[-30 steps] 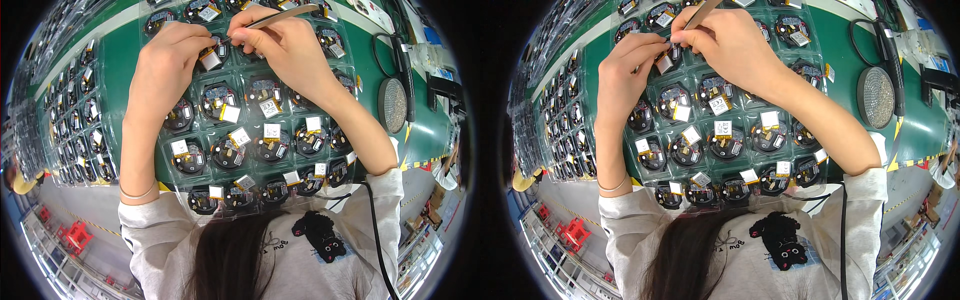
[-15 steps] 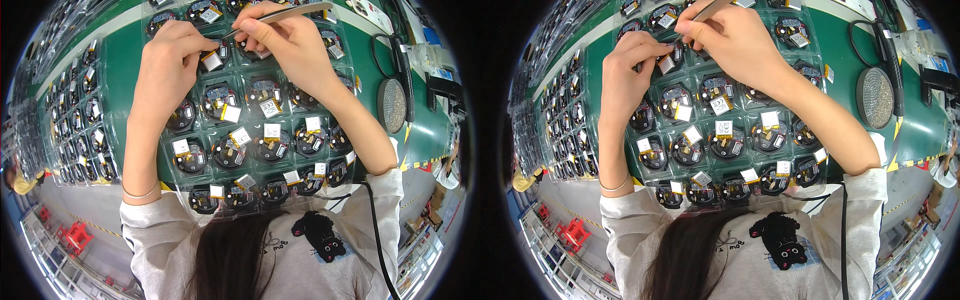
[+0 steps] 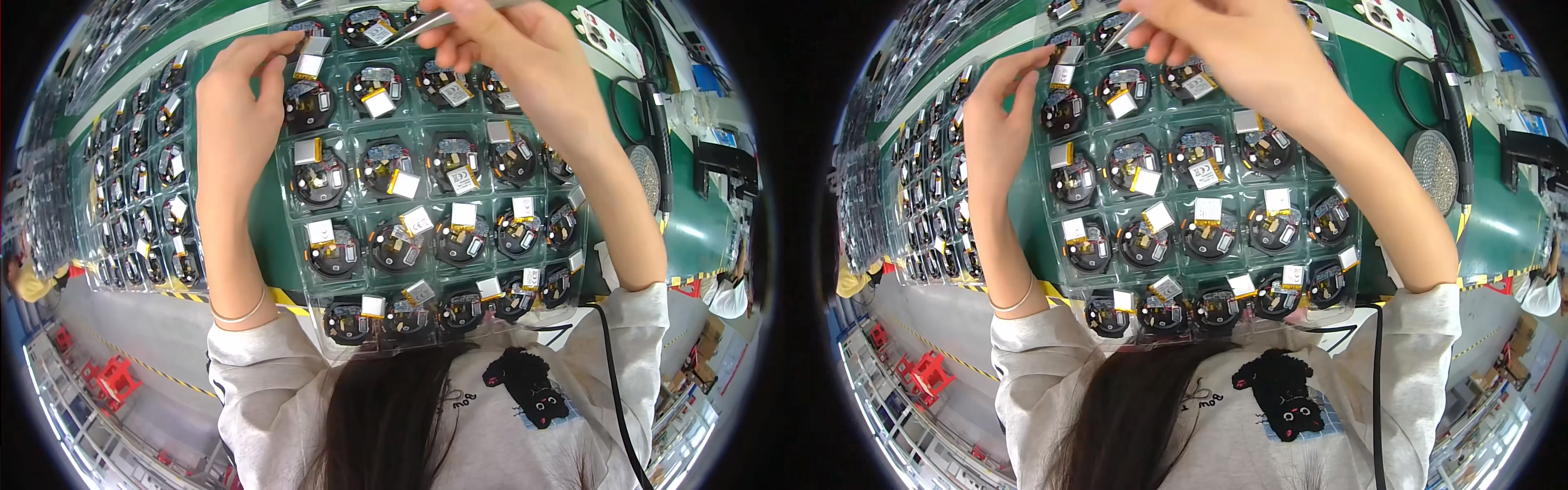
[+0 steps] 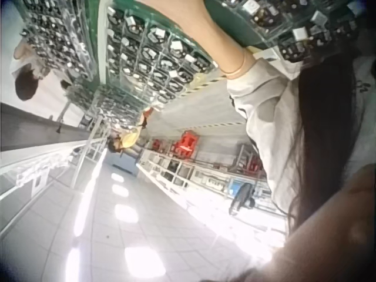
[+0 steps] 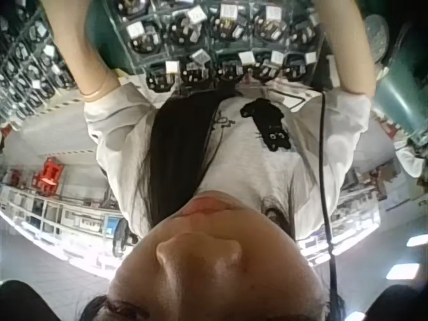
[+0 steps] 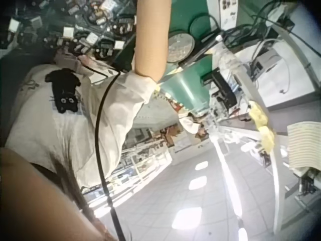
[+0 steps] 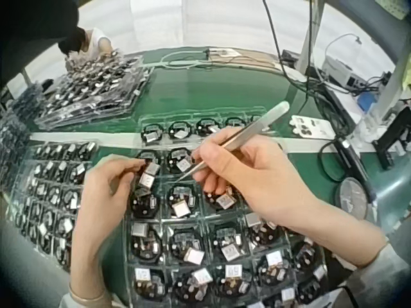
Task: Assembling small electronic components into a tray using tweezers.
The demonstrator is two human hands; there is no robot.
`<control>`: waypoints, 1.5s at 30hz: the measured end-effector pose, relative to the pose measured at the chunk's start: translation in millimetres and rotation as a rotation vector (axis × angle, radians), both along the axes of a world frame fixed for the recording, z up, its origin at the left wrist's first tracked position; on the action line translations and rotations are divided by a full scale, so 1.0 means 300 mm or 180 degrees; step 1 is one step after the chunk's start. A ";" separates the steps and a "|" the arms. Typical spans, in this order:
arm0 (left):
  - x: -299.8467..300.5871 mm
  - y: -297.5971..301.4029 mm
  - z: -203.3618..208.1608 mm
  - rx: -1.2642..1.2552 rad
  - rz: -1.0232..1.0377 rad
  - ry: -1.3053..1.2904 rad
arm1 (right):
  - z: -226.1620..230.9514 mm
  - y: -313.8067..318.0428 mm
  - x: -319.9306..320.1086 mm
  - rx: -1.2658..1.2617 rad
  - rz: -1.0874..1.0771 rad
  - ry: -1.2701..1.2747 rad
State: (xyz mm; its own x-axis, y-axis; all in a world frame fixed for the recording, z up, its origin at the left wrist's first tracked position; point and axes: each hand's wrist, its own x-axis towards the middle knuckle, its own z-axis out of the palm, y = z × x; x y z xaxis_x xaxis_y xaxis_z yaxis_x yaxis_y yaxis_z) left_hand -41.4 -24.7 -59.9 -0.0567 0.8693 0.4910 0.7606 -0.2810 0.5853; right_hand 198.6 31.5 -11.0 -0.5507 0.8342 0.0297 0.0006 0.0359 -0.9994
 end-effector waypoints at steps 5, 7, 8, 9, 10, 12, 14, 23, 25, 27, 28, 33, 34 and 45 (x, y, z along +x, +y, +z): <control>-0.040 -0.018 -0.003 -0.0303 -0.0024 0.0382 | -0.101 -0.011 -0.154 0.0234 0.0188 -0.0253; -0.057 -0.020 -0.008 -0.0400 -0.0024 0.0259 | -0.138 -0.020 -0.195 0.0416 0.0161 -0.0462; -0.062 -0.017 -0.009 -0.0476 0.0024 0.0178 | -0.146 -0.023 -0.208 0.0543 0.0152 -0.0651; -0.073 -0.016 -0.012 -0.0481 0.0038 0.0181 | -0.190 -0.037 -0.240 0.0840 0.0114 -0.0342; -0.083 -0.012 -0.017 -0.0340 -0.0032 0.0230 | -0.209 -0.034 -0.238 0.0888 0.0139 -0.0342; -0.092 -0.009 -0.022 -0.0171 -0.0110 0.0238 | -0.233 -0.031 -0.234 0.0970 0.0157 -0.0334; -0.096 -0.014 -0.026 -0.0193 -0.0093 0.0176 | -0.267 -0.030 -0.241 0.0994 0.0127 -0.0181; -0.057 -0.025 0.011 -0.0393 -0.0115 -0.0010 | -0.228 -0.029 -0.221 0.1128 0.0177 -0.0511; -0.048 -0.031 0.021 -0.0477 -0.0142 -0.0111 | -0.231 -0.026 -0.218 0.1166 0.0178 -0.0499; -0.053 -0.033 0.017 -0.0682 -0.0551 -0.0659 | -0.238 -0.022 -0.215 0.1155 0.0199 -0.0435; -0.055 -0.031 0.013 -0.0683 -0.0556 -0.0657 | -0.239 -0.019 -0.212 0.1154 0.0193 -0.0435; -0.055 -0.013 -0.009 -0.0246 -0.0509 0.0339 | -0.234 -0.017 -0.207 0.1061 0.0204 -0.0378; -0.058 -0.011 -0.014 -0.0247 -0.0510 0.0341 | -0.236 -0.016 -0.206 0.1060 0.0203 -0.0377; -0.049 -0.011 -0.030 0.0122 -0.0660 0.1083 | -0.234 -0.013 -0.189 0.1090 0.0201 -0.0455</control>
State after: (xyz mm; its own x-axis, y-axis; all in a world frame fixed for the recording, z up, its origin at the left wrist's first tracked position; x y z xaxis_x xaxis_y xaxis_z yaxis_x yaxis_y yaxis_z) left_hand -56.2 -28.1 -68.9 0.2894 0.8260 0.4838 0.8341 -0.4655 0.2958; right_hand 142.0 27.5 -81.3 -0.6195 0.7535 0.2201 0.1263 0.3724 -0.9195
